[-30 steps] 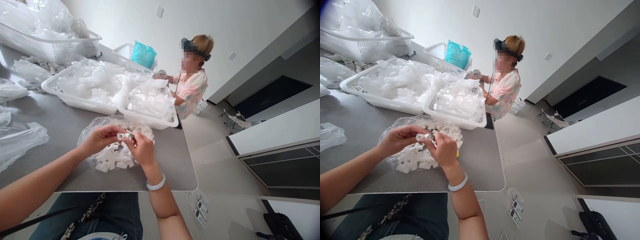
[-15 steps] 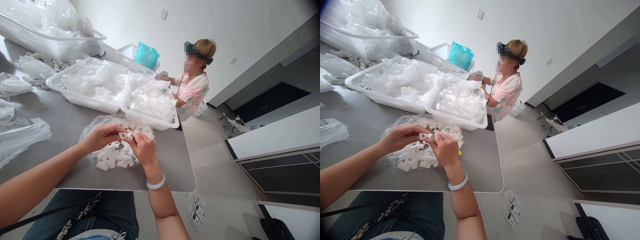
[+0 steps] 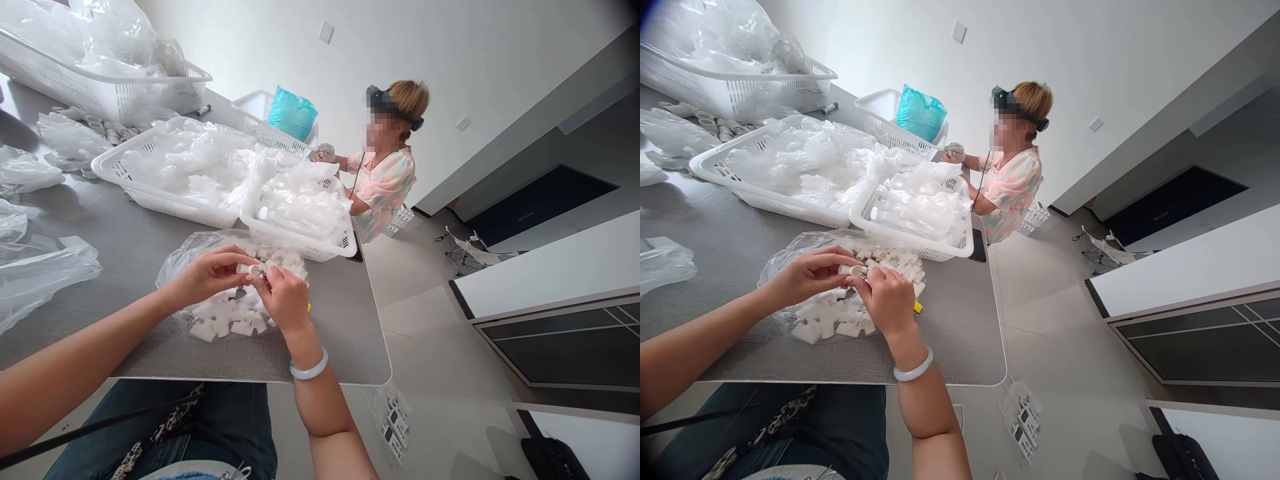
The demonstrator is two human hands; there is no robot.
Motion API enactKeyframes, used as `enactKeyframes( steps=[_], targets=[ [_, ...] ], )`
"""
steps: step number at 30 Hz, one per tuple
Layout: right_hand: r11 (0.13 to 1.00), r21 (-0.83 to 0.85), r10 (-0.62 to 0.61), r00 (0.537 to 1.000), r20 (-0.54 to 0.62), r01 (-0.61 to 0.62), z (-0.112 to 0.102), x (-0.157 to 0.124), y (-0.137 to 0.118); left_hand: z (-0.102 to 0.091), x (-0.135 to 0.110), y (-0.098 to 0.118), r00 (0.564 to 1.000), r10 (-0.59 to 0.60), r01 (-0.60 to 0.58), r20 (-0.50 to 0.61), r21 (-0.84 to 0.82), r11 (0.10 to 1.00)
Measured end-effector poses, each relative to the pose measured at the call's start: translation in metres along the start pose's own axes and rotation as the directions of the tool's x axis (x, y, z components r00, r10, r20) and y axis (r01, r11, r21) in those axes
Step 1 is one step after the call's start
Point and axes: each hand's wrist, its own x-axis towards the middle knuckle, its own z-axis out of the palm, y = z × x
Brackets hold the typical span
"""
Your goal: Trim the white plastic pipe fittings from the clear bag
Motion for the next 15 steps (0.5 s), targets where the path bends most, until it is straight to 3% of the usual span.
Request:
enactKeyframes(
  steps=[7,15],
  targets=[
    [0.999,0.005,0.033,0.999,-0.027,-0.033,-0.0022,-0.0001,-0.0006,-0.0061,0.003,0.0009,0.97,-0.196,0.234,0.147,-0.313,0.921],
    [0.998,-0.013,0.058,0.991,-0.124,-0.06,0.0023,-0.0015,-0.0085,0.0017,0.0031,-0.0035,0.999,-0.038,0.026,-0.036,-0.287,0.957]
  ],
)
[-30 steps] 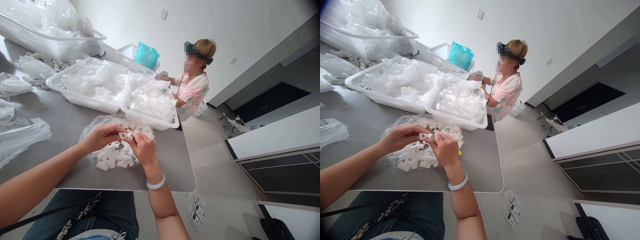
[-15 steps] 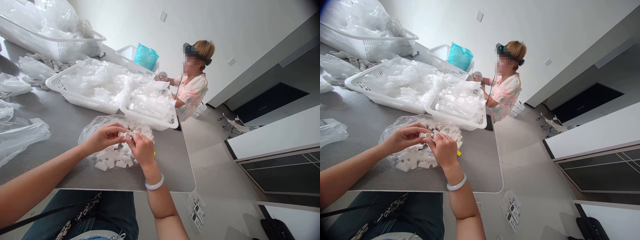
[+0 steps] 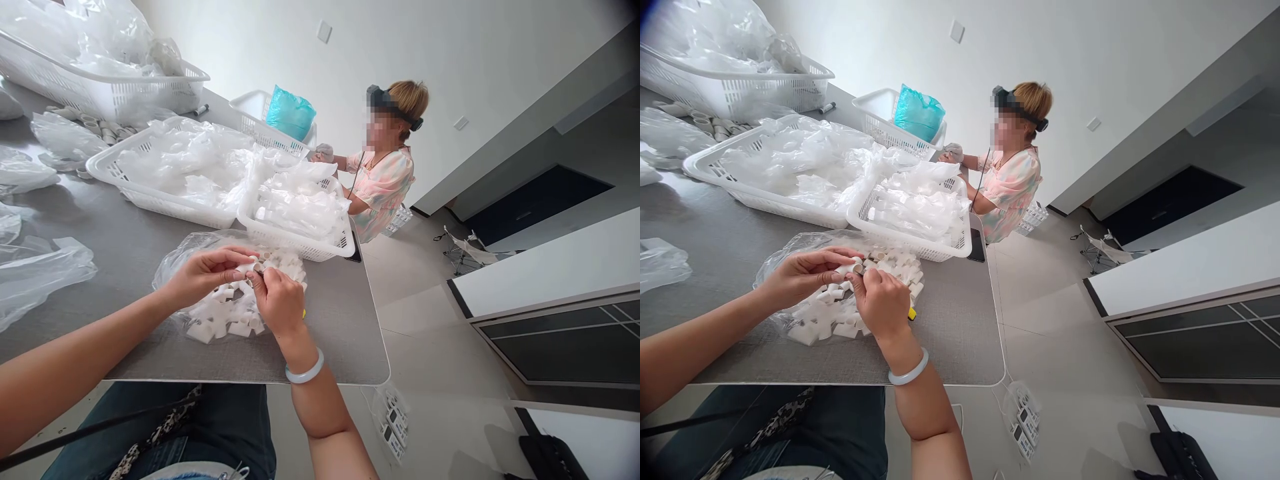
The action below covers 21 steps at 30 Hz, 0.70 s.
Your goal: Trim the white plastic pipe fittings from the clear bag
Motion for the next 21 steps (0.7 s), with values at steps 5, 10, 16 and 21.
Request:
enactKeyframes(
  steps=[5,10,16,21],
  targets=[
    [1.0,0.007,0.012,1.0,-0.015,-0.012,-0.0005,0.0006,-0.0008,-0.0003,0.0019,-0.0013,0.998,0.063,-0.063,0.0,0.012,0.998],
    [1.0,-0.001,-0.004,0.999,-0.044,0.004,0.0008,-0.0005,0.0006,-0.0012,0.0022,-0.0015,0.998,0.046,-0.045,0.042,-0.022,0.999],
    [1.0,0.0,-0.003,1.0,-0.027,0.003,0.0025,-0.0024,-0.0026,-0.0006,0.0017,-0.004,0.999,0.04,-0.04,0.008,-0.071,0.997],
    [1.0,-0.004,0.017,0.999,-0.039,-0.017,0.0002,0.0005,-0.0032,-0.0015,0.0019,-0.0051,0.999,0.029,-0.026,0.025,-0.112,0.993]
  ],
)
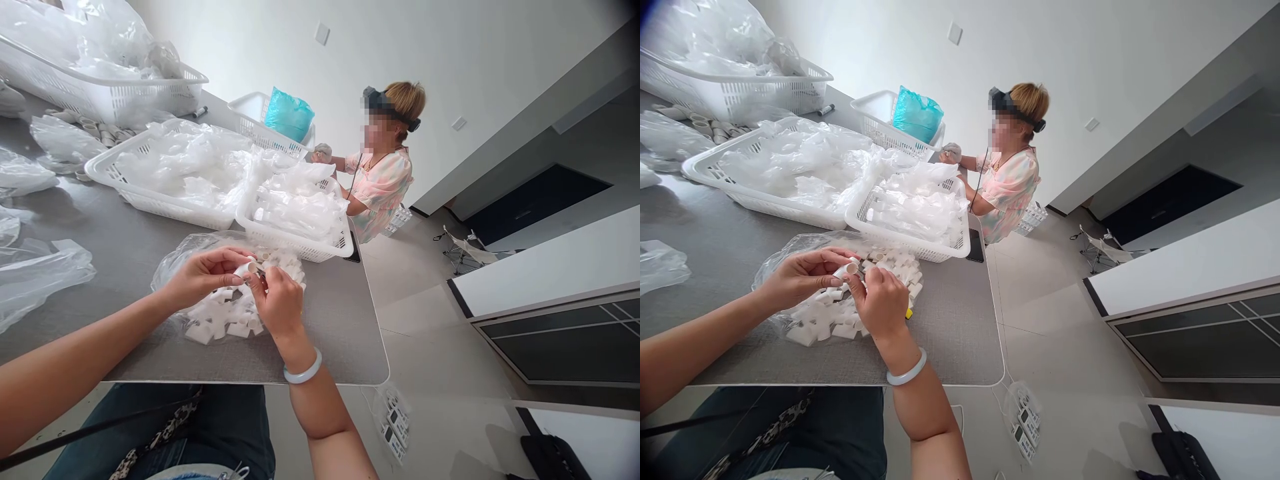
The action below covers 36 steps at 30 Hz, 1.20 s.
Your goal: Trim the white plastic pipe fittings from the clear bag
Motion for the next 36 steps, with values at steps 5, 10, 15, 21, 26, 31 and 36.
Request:
enactKeyframes(
  steps=[5,10,15,21,26,31,36],
  targets=[
    [1.0,-0.002,0.001,1.0,-0.017,-0.001,-0.0034,0.0015,-0.0004,0.0014,-0.0011,0.0027,0.995,-0.095,0.095,0.016,-0.006,0.995],
    [0.999,0.049,0.024,1.0,0.008,-0.024,-0.0039,0.001,0.002,0.003,-0.0009,0.0047,0.992,-0.125,0.124,0.034,0.03,0.992],
    [0.998,0.047,0.025,0.998,0.065,-0.028,-0.0037,0.001,0.0,0.0015,-0.0003,0.0043,0.997,-0.072,0.072,0.003,0.042,0.997],
    [0.998,0.06,0.031,0.998,0.05,-0.034,-0.0044,0.0021,0.0001,0.0026,-0.0011,0.0048,1.0,-0.002,0.001,0.016,0.093,0.996],
    [0.993,0.078,0.075,0.988,0.136,-0.086,-0.004,0.0012,0.0013,0.0054,-0.0029,0.0053,0.996,0.09,-0.09,0.011,0.243,0.966],
    [0.996,0.05,0.064,0.981,0.181,-0.075,-0.0051,0.0011,0.0023,0.005,-0.0048,0.0066,0.989,0.145,-0.138,0.004,0.333,0.933],
    [1.0,-0.022,-0.011,0.989,0.148,0.014,-0.0039,0.0002,0.0034,0.004,-0.0059,0.0082,0.981,0.193,-0.179,0.011,0.427,0.886]
  ],
)
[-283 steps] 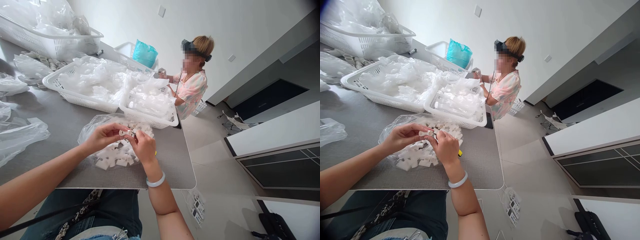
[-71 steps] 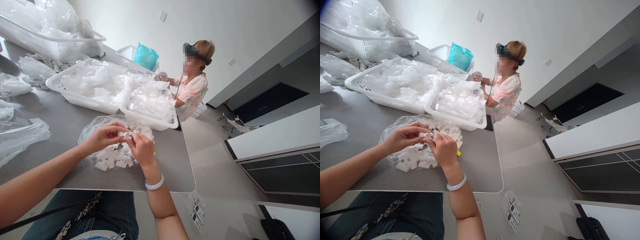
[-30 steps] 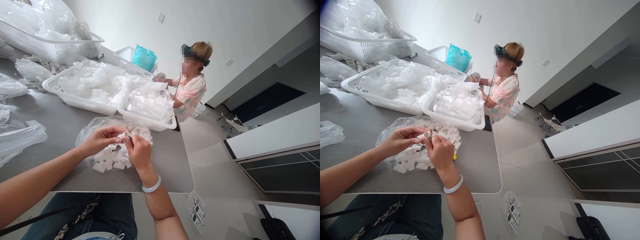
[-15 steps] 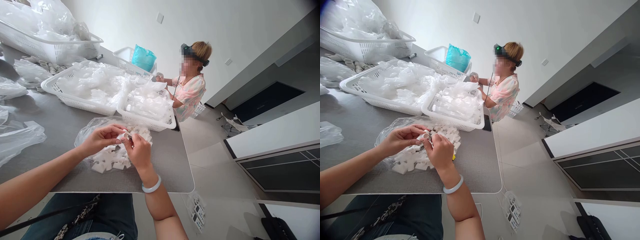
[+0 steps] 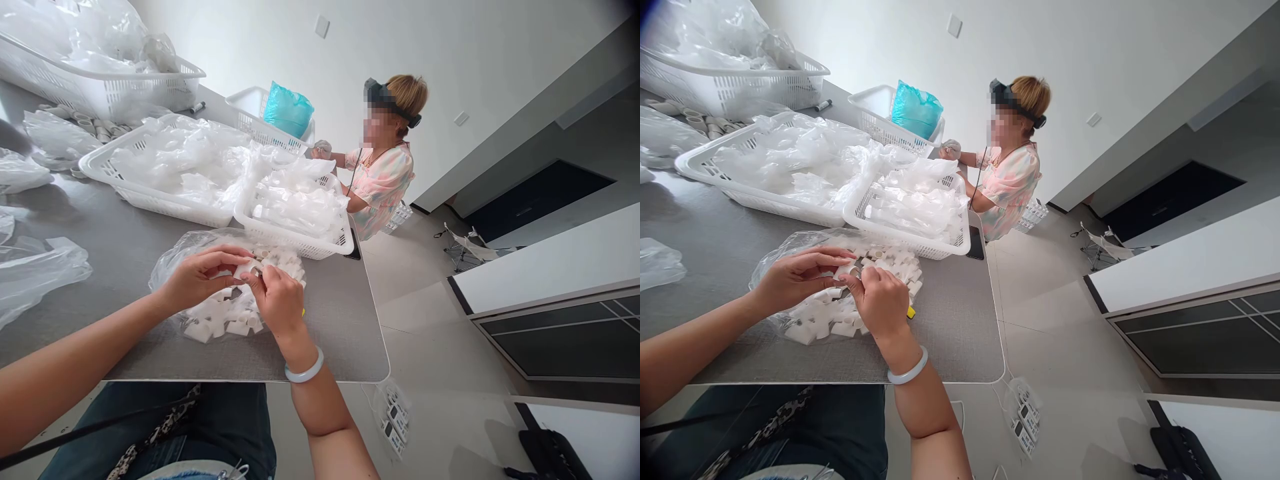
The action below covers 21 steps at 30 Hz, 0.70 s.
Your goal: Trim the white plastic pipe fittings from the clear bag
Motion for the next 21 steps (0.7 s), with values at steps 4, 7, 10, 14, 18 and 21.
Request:
enactKeyframes(
  steps=[4,7,10,14,18,21],
  targets=[
    [1.0,-0.001,-0.007,0.999,-0.043,0.007,-0.0007,0.0008,0.0006,-0.0001,0.0003,0.0002,0.999,0.036,-0.036,0.013,0.013,0.999],
    [1.0,0.007,0.009,0.997,-0.083,-0.008,-0.0027,0.0027,0.0012,-0.0012,0.0009,0.001,0.999,0.026,-0.027,0.024,0.018,0.999],
    [1.0,0.026,-0.013,0.997,-0.081,0.016,-0.0041,0.0038,0.0016,-0.0032,0.0014,0.001,0.999,0.022,-0.023,0.023,0.036,0.999],
    [0.998,0.018,-0.052,0.997,-0.049,0.053,-0.0037,0.0026,0.0019,-0.0049,0.0013,-0.001,1.0,0.007,-0.008,0.015,0.057,0.998],
    [0.999,-0.003,-0.034,0.998,-0.062,0.034,-0.0017,0.002,0.0027,-0.0049,0.0018,-0.001,1.0,-0.022,0.022,0.015,0.04,0.999],
    [0.999,0.014,-0.031,0.998,-0.053,0.031,-0.0013,0.0027,0.0037,-0.0052,0.0031,0.0013,1.0,-0.013,0.013,0.022,0.035,0.999]
  ],
)
